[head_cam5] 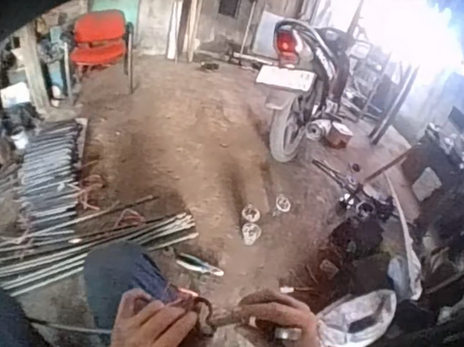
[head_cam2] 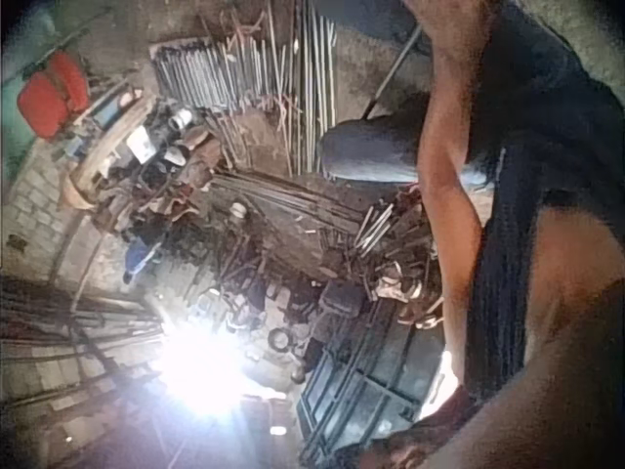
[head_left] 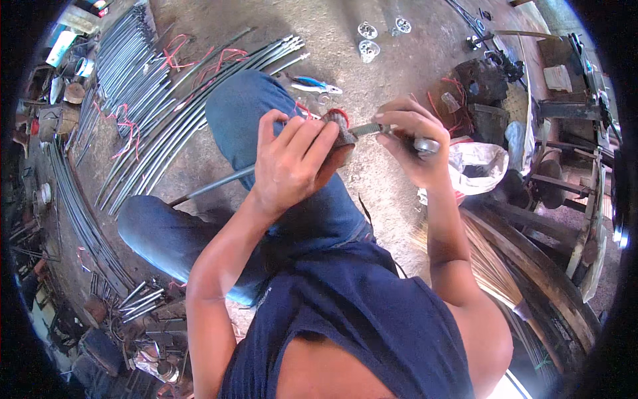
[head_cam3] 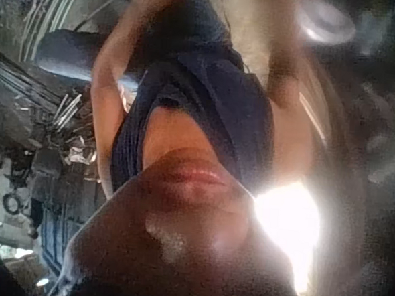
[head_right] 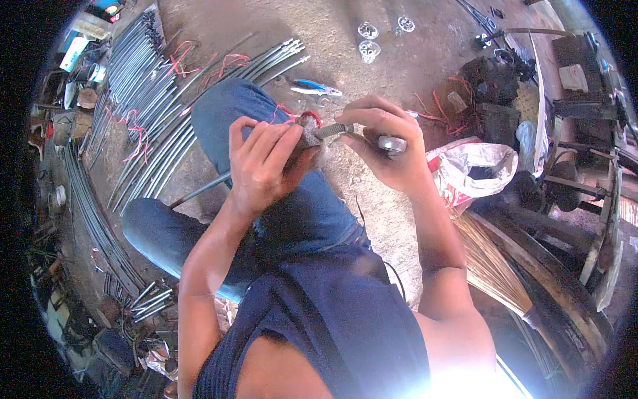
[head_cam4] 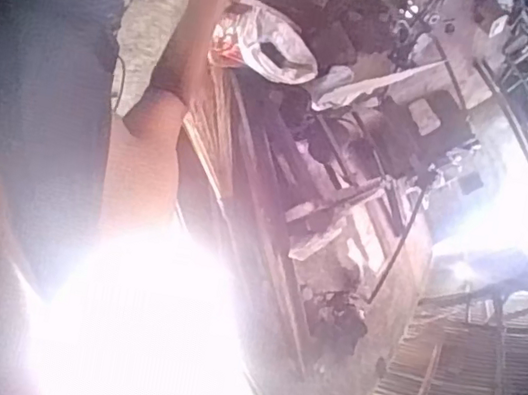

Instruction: Gathering and bundling several metal rods together using plastic ties and tightening a metal clamp with a wrench.

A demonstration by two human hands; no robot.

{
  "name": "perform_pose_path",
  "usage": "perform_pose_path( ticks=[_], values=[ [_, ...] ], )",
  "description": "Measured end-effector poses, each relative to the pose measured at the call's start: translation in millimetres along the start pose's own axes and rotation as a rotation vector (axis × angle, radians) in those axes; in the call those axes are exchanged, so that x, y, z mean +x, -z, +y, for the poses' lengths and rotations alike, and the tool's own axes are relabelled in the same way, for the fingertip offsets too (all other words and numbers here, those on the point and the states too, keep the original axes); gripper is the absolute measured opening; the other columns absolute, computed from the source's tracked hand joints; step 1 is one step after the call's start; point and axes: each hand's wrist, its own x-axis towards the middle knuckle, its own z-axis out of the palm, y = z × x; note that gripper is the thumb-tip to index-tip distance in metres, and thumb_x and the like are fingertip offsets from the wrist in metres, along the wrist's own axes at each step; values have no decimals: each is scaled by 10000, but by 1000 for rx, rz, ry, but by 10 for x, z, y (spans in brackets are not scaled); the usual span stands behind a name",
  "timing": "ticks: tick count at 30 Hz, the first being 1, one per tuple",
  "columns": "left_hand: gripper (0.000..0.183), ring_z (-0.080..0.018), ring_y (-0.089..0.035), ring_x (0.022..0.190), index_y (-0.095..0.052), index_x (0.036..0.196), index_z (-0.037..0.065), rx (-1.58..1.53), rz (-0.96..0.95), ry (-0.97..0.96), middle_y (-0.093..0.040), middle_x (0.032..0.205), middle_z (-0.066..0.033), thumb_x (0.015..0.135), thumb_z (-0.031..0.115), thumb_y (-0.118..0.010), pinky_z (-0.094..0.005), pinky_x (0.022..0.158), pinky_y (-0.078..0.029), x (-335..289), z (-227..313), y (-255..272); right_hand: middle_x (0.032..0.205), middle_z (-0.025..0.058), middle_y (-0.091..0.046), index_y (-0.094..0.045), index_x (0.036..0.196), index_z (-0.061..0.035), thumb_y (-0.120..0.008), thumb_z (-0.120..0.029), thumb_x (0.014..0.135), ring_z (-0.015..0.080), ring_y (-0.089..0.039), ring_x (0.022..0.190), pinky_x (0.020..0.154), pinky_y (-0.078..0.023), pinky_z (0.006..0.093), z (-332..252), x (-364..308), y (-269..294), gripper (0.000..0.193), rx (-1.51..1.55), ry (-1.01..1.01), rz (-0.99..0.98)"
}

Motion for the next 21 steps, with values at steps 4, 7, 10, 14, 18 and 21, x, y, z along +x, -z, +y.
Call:
perform_pose_path(
  ticks=[4, 7, 10, 14, 18, 21],
  values=[
    [379, -161, -580, 767, -645, 1010, 49, 90, -6, -63, -594, 859, -11, 745, 272, -800, -408, 807, -386, 32, -8, 46, 984, 53, -685, -680, 1051, -27, -737, 19, 812, 42, -548, 648, 526, -393, 181, 61, -94, -26, 251, 348, -171, 291],
    [328, -192, -630, 776, -656, 989, 25, 147, -36, -41, -664, 886, -52, 750, 194, -804, -421, 852, -386, 118, 4, 192, 818, -3, -680, -680, 1078, -29, -739, -102, 862, 12, -484, 580, 493, -338, 172, 185, -30, 74, 236, 463, -487, 276],
    [328, -153, -606, 763, -652, 999, 45, 264, 22, -50, -636, 862, -32, 793, 263, -784, -409, 810, -380, 313, -152, 378, 809, 19, -684, -695, 1060, -62, -772, -148, 839, 57, -553, 651, 538, -419, 226, 945, 7, -256, 249, 185, -461, 117],
    [282, -200, -630, 763, -654, 999, 42, 400, 95, -9, -659, 884, -54, 830, 243, -759, -399, 808, -396, 598, -425, 650, 836, 104, -711, -690, 1035, -46, -776, -242, 820, 190, -663, 760, 679, -515, 357, 1998, -56, -856, 303, -19, -677, -171],
    [252, -322, -653, 801, -648, 1032, 26, 392, 168, 54, -678, 909, -129, 876, 210, -719, -393, 725, -467, 825, -636, 736, 867, 177, -715, -682, 981, -55, -748, -315, 794, 301, -706, 798, 696, -538, 432, 3099, -332, -1473, 327, -200, -650, -248],
    [239, -334, -676, 776, -660, 1034, 6, 379, 248, 61, -687, 896, -152, 906, 203, -706, -376, 686, -519, 895, -774, 814, 986, 290, -672, -628, 1116, -51, -721, -303, 791, 456, -655, 946, 802, -520, 532, 3401, -315, -1830, 421, -423, -675, -276]
  ],
)
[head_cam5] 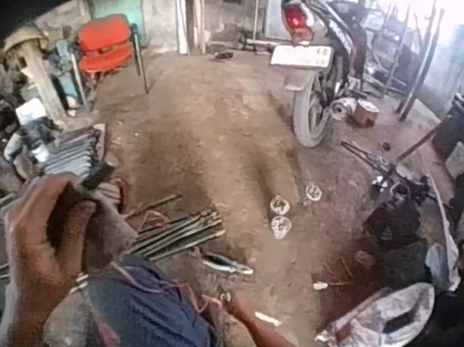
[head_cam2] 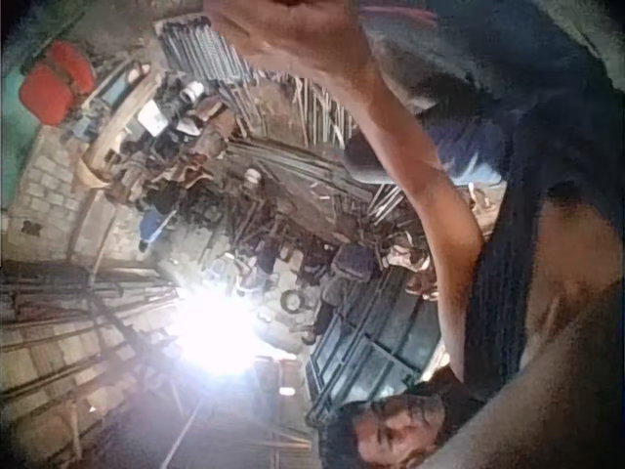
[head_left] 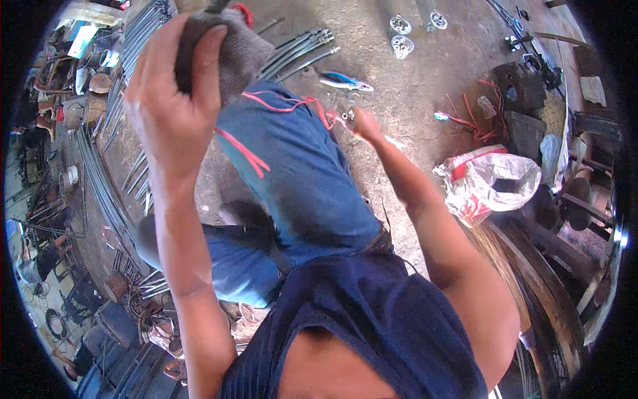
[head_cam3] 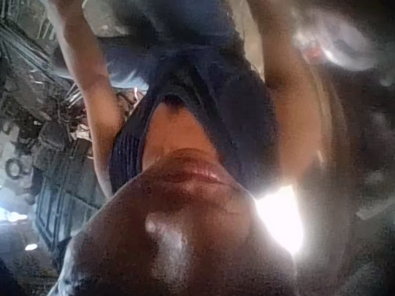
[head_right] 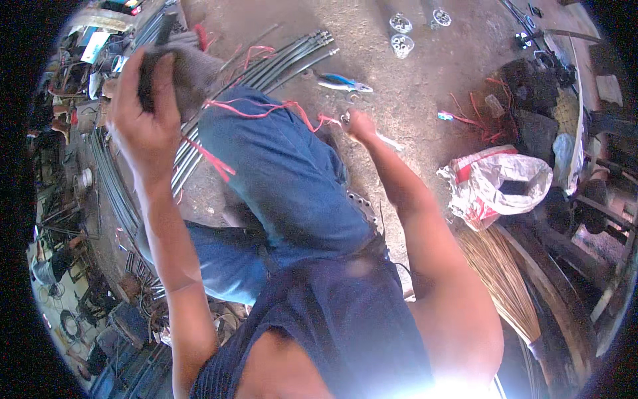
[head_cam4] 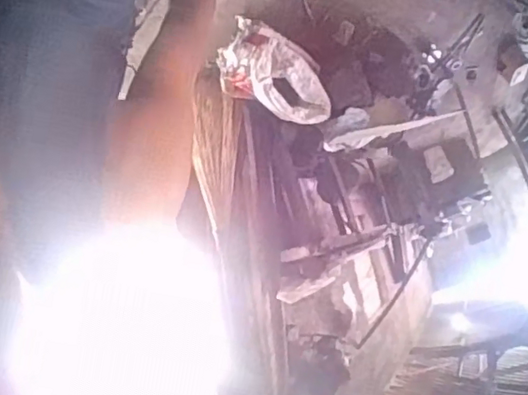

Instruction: Gathering and bundling several metal rods together using plastic ties and tightening a metal clamp with a wrench.

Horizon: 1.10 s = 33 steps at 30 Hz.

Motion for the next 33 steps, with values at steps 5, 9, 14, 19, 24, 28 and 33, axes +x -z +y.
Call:
perform_pose_path(
  ticks=[5, 9, 14, 19, 24, 28, 33],
  values=[
    [261, -230, -703, 796, -674, 1095, -8, 87, 1, 64, -717, 926, -152, 923, 187, -698, -315, 717, -537, 79, -32, 341, 1035, 293, -666, -591, 1151, -32, -665, -250, 820, 471, -649, 980, 854, -519, 531, -122, 170, -135, 404, -72, -136, -25],
    [283, -186, -690, 824, -669, 1121, -37, 230, 61, 135, -725, 951, -130, 928, 168, -696, -293, 737, -537, 109, -230, 622, 1032, 272, -673, -526, 1189, -3, -518, -164, 901, 438, -657, 1011, 851, -520, 539, -296, 159, -336, 330, -201, -161, -94],
    [300, -180, -683, 819, -669, 1134, -35, 184, 19, 54, -724, 948, -133, 907, 154, -719, -295, 747, -530, 204, -298, 252, 936, 280, -678, -531, 1141, -30, -526, -170, 899, 459, -673, 890, 774, -522, 557, 91, 118, -408, 279, -128, -117, -14],
    [269, -174, -681, 823, -676, 1101, 1, 64, -57, 111, -717, 929, -126, 898, 169, -729, -284, 740, -520, 202, -330, 58, 884, 275, -681, -573, 1129, -59, -640, -257, 853, 457, -675, 832, 730, -541, 538, 172, 620, 272, 346, 156, -116, 365],
    [265, -223, -695, 823, -673, 1084, 3, -70, -94, 140, -710, 933, -132, 885, 166, -738, -308, 733, -525, 110, -320, -250, 995, 228, -696, -609, 1128, -85, -693, -329, 825, 416, -679, 931, 810, -541, 481, 733, 1448, 1484, 398, 77, -161, 752],
    [276, -263, -691, 808, -662, 1070, -6, -68, -102, 117, -698, 924, -140, 866, 158, -750, -327, 728, -524, 125, -313, -290, 1091, 216, -690, -638, 1203, -116, -727, -405, 792, 396, -649, 1058, 909, -515, 447, 705, 1773, 1792, 510, 111, -296, 586],
    [281, -289, -682, 785, -658, 1054, -5, -118, -70, 71, -684, 892, -146, 840, 140, -767, -330, 712, -520, 182, -281, -298, 1116, 235, -678, -627, 1189, -63, -713, -444, 815, 393, -648, 1067, 919, -509, 437, 691, 1523, 1974, 540, 148, -352, 664]
  ],
)
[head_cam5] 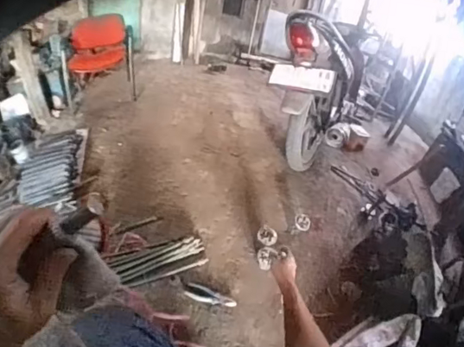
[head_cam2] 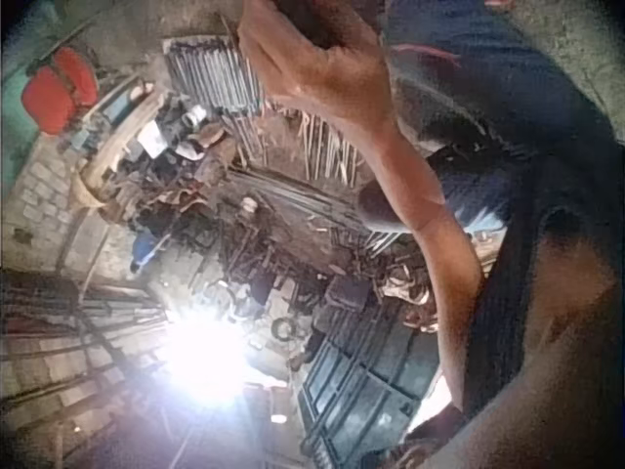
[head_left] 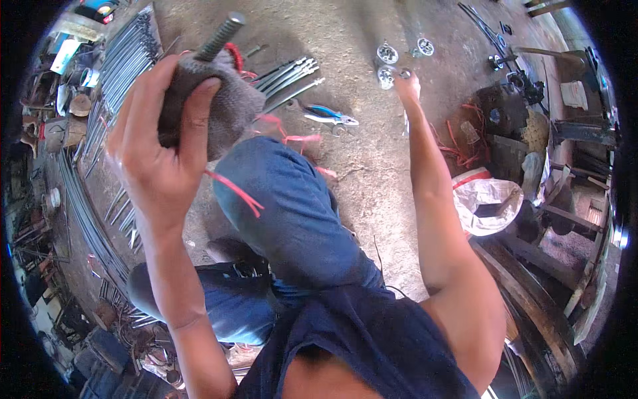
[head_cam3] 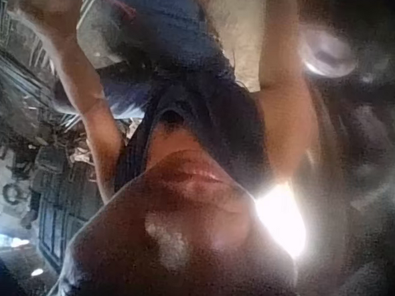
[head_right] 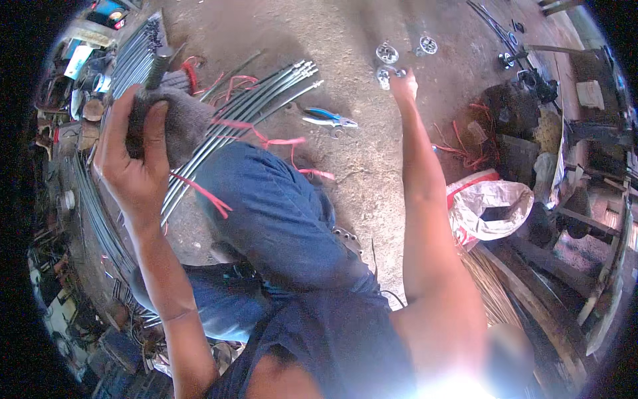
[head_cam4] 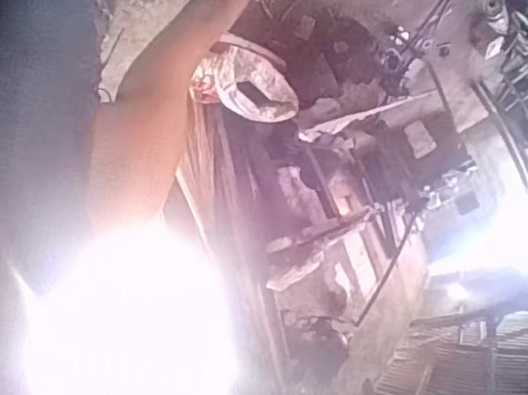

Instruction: Gathering and bundling several metal rods together using plastic ties and tightening a metal clamp with a wrench.

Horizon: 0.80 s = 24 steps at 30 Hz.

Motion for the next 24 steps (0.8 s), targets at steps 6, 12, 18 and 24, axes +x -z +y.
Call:
perform_pose_path(
  ticks=[6, 12, 18, 24],
  values=[
    [273, -312, -653, 792, -661, 1011, 6, -27, -8, -24, -668, 892, -130, 801, 140, -772, -381, 692, -521, -206, 22, 144, 779, 11, -661, -700, 1101, -31, -665, -277, 930, 44, -481, 595, 540, -385, 222, -1524, -1401, 1176, 301, 690, 280, -450],
    [279, -312, -651, 842, -656, 1013, 67, -127, -35, 14, -648, 914, -116, 820, 248, -745, -395, 713, -540, -436, 214, -189, 764, 28, -625, -577, 1302, 1, -540, -255, 990, 1, -371, 528, 471, -236, 189, -2604, -2424, 2390, 406, 870, 500, -764],
    [295, -226, -640, 825, -644, 1011, 75, -33, 47, -48, -613, 904, -57, 813, 275, -731, -342, 695, -549, -692, 351, -151, 741, 1, -606, -681, 1001, -10, -668, -128, 929, -6, -361, 525, 470, -221, 179, -2689, -2690, 2285, 138, 722, 497, -517],
    [235, -231, -656, 732, -655, 940, 43, -30, 296, -23, -639, 844, -63, 805, 212, -747, -341, 659, -560, -1011, 62, 214, 699, -25, -558, -684, 986, -3, -655, -144, 944, 0, -370, 530, 474, -225, 194, -2526, -2577, 2281, 149, 691, 521, -596]
  ],
)
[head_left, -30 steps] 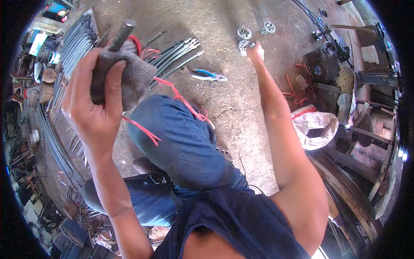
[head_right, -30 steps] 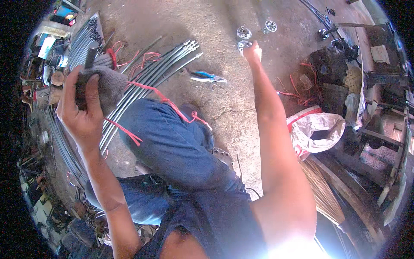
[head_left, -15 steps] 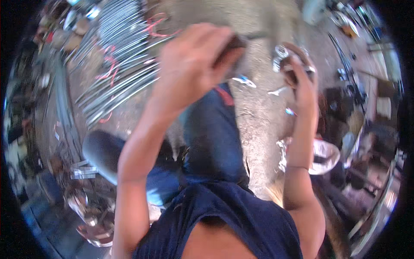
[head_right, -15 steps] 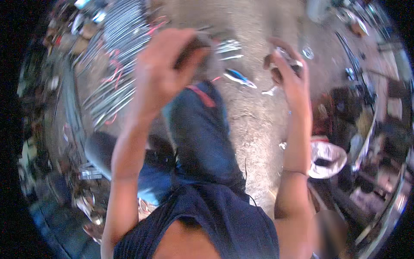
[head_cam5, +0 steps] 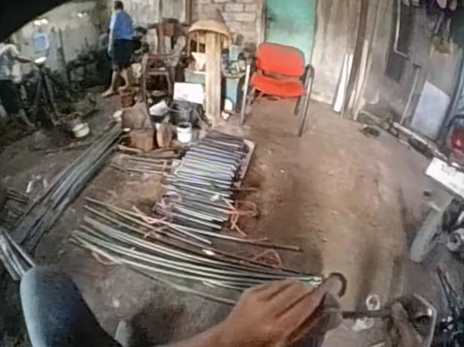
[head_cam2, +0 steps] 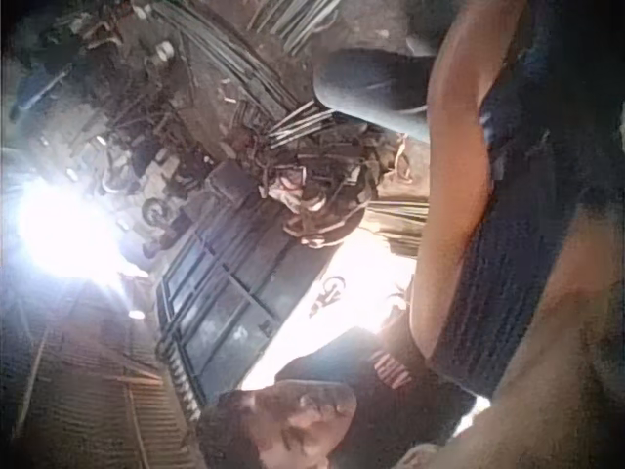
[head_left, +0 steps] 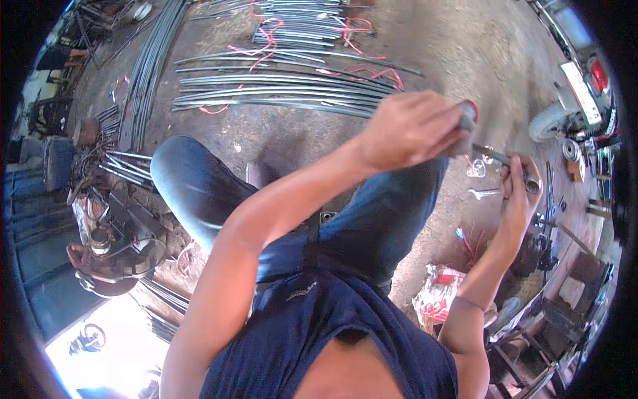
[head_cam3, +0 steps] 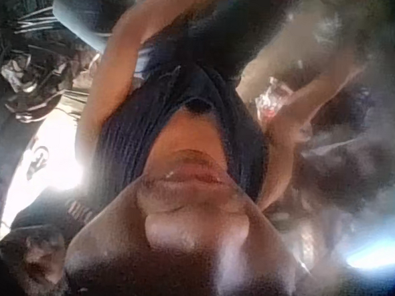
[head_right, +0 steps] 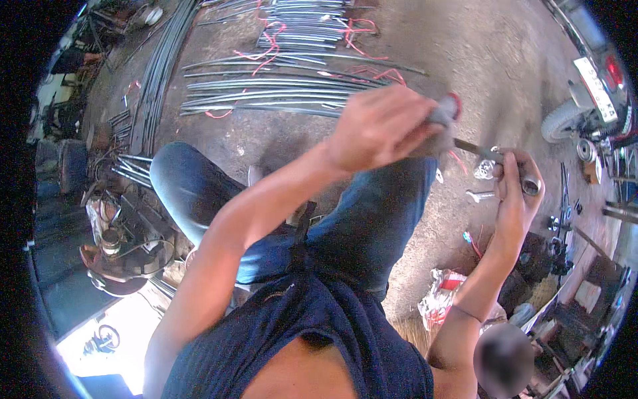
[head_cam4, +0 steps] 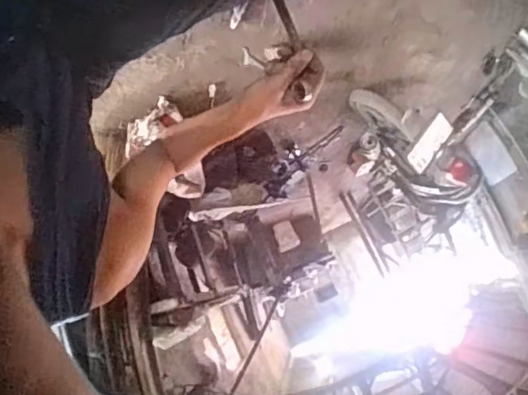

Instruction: Gathering and bundling several metal rods together using plastic ties and tightening a metal clamp with a wrench.

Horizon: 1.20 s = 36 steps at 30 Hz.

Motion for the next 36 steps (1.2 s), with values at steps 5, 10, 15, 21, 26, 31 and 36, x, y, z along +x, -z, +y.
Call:
perform_pose_path(
  ticks=[5, 10, 15, 21, 26, 31, 36],
  values=[
    [228, -281, -648, 693, -648, 914, 16, -5, -271, 256, -658, 826, -95, 791, 180, -748, -372, 630, -536, -279, -478, 874, 738, -23, -578, -710, 990, -12, -670, -181, 939, 18, -428, 592, 512, -265, 183, 113, 326, -80, 181, -73, 11, 51],
    [587, -302, -674, 843, -678, 1073, 27, 119, -1167, 1010, -692, 969, -150, 923, 574, -528, -444, 729, -507, -1278, -1077, 1374, 747, -37, -564, -715, 1041, -27, -668, -198, 940, 13, -423, 597, 512, -277, 179, 68, 844, -165, 204, -147, 53, 24],
    [959, -358, -614, 1097, -385, 1468, 32, -1069, 280, 1976, -536, 1369, -231, 901, 788, -221, -542, 986, -410, -2667, -1952, 1723, 718, -59, -522, -718, 1051, -38, -667, -198, 938, 4, -395, 570, 481, -235, 176, 155, 1051, -35, 203, -99, 51, -37],
    [678, -310, -618, 858, -512, 1144, -31, -1193, 1430, 1554, -612, 1026, -215, 1008, 562, -212, -526, 876, -480, -2901, -2730, 1637, 690, -78, -490, -722, 1011, -43, -658, -201, 952, 5, -392, 564, 469, -241, 190, 402, 881, -233, 181, -199, 3, 13],
    [333, -196, -557, 653, -537, 1042, -8, -884, 1688, 1692, -564, 783, -90, 1020, 270, -354, -340, 587, -524, -2855, -2993, 1289, 696, -76, -495, -711, 1030, -31, -669, -213, 948, 8, -385, 559, 480, -254, 186, 854, 939, -35, 204, -95, -157, -4],
    [248, -174, -557, 658, -544, 1001, 27, -737, 1654, 1764, -540, 770, -77, 1023, 215, -383, -327, 622, -546, -2796, -2964, 1132, 703, -57, -508, -676, 1061, -19, -683, -226, 940, 23, -410, 546, 479, -287, 189, 1497, 1110, 33, 240, -86, -300, 30],
    [239, -321, -608, 1001, -409, 1182, -37, -662, 1449, 1726, -539, 1089, -193, 1011, 129, -421, -475, 840, -566, -2564, -3092, 1128, 739, -40, -561, -661, 1083, -58, -703, -246, 924, 42, -478, 552, 479, -384, 202, 2198, 1174, -19, 250, -26, -482, 23]
  ],
)
